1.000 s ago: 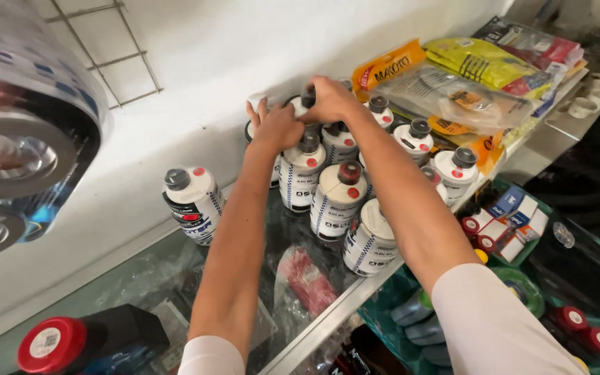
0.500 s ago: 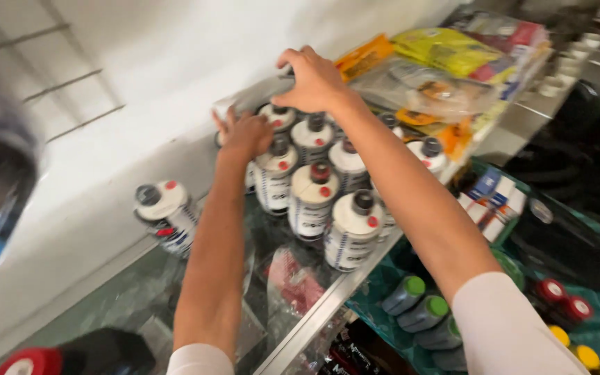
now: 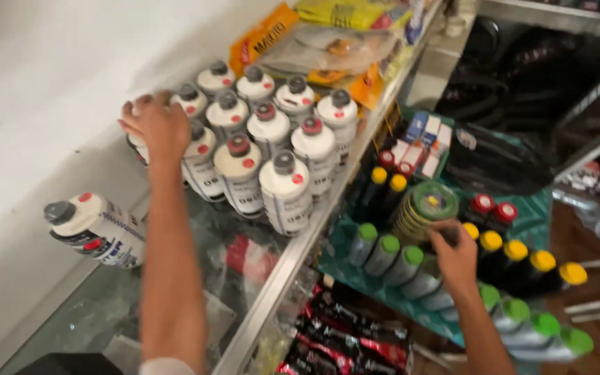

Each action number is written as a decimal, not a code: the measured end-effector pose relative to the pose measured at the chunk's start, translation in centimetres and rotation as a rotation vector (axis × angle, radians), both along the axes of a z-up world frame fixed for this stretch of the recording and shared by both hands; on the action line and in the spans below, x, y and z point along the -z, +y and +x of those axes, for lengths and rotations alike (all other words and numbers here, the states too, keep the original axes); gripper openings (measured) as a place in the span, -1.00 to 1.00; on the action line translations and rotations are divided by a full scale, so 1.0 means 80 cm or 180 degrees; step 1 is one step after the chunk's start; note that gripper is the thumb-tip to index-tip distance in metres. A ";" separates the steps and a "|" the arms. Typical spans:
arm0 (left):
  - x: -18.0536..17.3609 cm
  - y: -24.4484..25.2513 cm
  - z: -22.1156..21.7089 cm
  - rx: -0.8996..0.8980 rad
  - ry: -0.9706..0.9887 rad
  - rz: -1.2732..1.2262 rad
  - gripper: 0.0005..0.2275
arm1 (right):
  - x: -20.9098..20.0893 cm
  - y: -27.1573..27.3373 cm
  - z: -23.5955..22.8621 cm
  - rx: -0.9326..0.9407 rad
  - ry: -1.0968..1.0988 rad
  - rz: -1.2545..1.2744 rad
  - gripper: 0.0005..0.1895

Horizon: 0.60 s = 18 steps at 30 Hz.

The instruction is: The person repeatedly picks up white bottles from a glass shelf, rotates them to view the labels, and places them back on the shelf. The action is performed multiple times in a repetitive manner.

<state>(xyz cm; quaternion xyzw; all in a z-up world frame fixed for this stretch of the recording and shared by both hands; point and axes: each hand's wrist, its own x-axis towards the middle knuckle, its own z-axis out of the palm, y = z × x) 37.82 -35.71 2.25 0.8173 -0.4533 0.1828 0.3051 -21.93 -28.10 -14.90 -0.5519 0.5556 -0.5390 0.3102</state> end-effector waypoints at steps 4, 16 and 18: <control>-0.101 0.150 -0.237 0.0949 -0.0027 -0.2371 -0.79 | 0.067 0.082 -0.070 0.0045 -0.0854 0.0795 -0.89; 0.405 0.341 -0.522 0.3663 0.2730 0.2719 -0.76 | 0.052 0.085 -0.171 -0.0870 0.0287 0.1565 -0.71; 0.500 0.394 -0.502 0.3041 0.3240 0.2840 -0.66 | -0.001 0.017 -0.156 -0.1459 0.0632 0.1124 -0.73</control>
